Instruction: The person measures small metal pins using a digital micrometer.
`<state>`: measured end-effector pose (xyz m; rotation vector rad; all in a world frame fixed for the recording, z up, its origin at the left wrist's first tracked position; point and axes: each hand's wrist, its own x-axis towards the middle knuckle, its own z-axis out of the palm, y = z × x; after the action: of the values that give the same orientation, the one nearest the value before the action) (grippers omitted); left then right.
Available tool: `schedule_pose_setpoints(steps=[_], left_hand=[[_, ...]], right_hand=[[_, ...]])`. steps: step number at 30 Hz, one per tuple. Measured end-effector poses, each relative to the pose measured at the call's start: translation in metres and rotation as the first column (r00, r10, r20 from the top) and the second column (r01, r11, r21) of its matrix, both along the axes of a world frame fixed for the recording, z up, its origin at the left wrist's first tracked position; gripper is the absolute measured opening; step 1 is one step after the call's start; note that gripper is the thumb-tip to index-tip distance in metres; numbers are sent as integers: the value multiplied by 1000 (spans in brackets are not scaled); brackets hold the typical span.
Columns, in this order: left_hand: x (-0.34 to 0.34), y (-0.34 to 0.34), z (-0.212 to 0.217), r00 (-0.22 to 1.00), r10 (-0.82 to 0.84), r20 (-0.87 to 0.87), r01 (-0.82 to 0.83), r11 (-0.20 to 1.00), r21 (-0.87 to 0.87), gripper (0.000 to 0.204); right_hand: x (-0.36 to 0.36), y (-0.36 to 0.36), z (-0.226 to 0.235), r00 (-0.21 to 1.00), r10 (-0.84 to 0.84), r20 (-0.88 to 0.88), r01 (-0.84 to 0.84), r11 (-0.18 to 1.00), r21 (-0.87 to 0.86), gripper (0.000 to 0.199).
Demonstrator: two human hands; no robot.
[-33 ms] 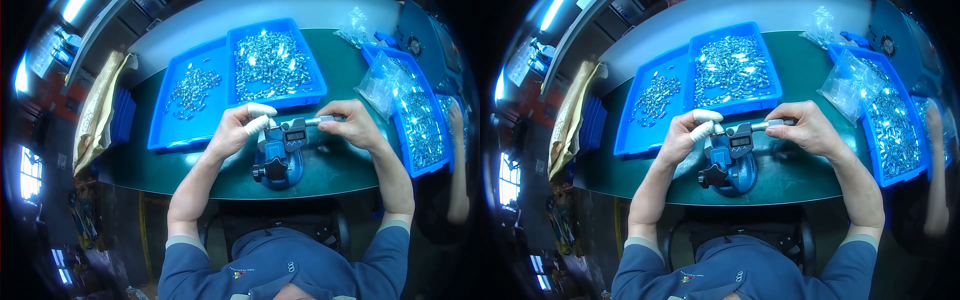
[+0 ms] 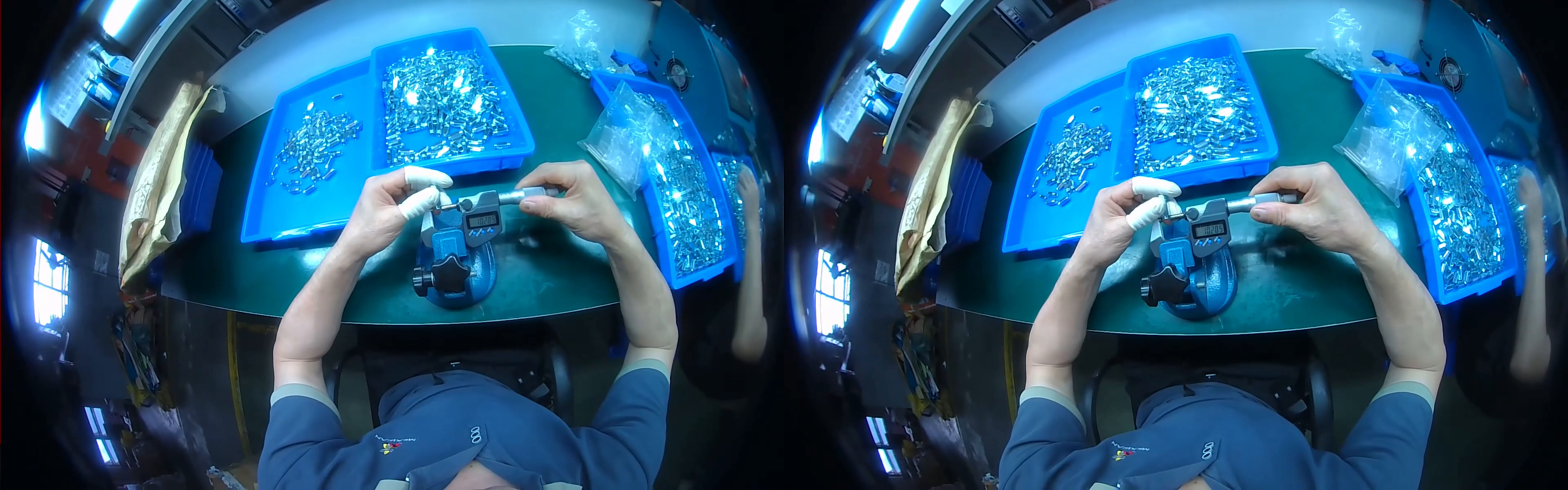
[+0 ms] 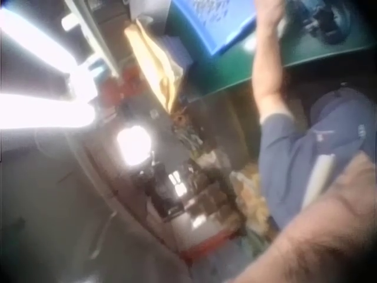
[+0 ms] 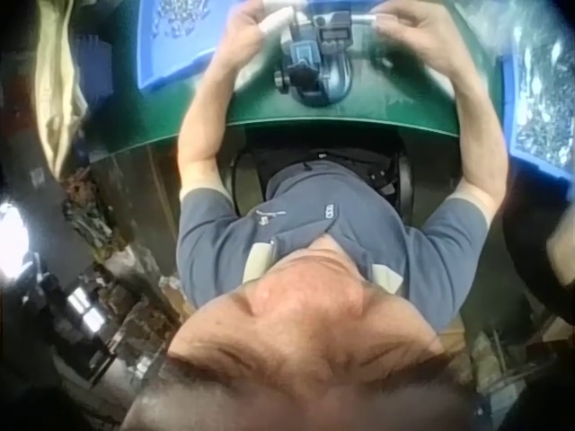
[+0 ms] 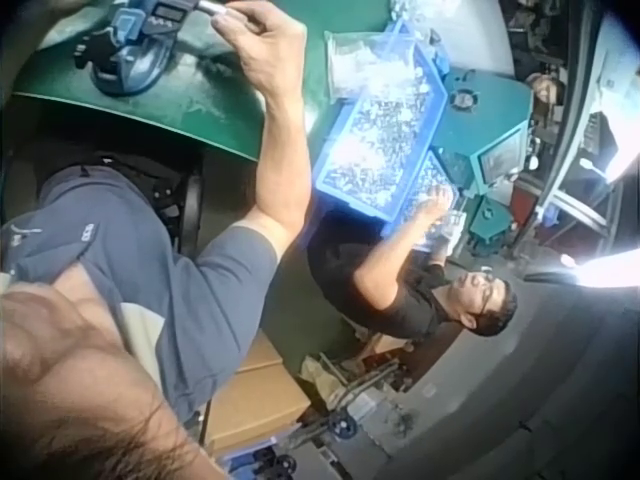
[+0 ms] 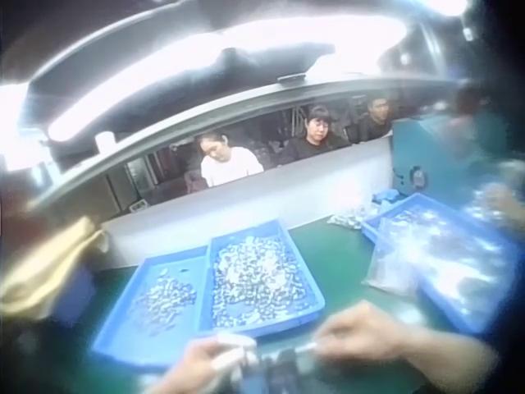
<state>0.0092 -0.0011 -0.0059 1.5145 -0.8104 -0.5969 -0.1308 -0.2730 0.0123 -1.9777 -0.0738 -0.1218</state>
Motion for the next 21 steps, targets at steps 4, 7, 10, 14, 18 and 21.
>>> schedule_pose_setpoints(steps=[4, 7, 10, 14, 18, 21], left_hand=[[1, 1, 0, 1000, -1, 4, 1, 1000, 10, 22], [-1, 0, 1, 1000, 13, 12, -14, 1000, 16, 22], [-1, 0, -1, 1000, 5, 3, -5, 1000, -3, 22], [-2, -1, -2, 1000, 4, -25, -4, 1000, -6, 24], [-2, -3, -2, 1000, -1, -31, 1, 1000, -2, 27], [1, -2, -4, 1000, -9, 11, 9, 999, -34, 30]], right_hand=[[1, 0, 1, 999, -14, -34, 13, 1000, -22, 25], [1, 0, 0, 999, -13, -31, 12, 1000, -17, 25], [1, 1, 0, 1000, -9, -26, 9, 1000, -10, 25], [1, 1, 1, 1000, -5, -20, 5, 1000, -13, 26], [1, 1, 0, 1000, -10, -23, 9, 1000, -20, 26], [1, 2, 1, 1000, 0, -11, 0, 1000, -16, 26]])
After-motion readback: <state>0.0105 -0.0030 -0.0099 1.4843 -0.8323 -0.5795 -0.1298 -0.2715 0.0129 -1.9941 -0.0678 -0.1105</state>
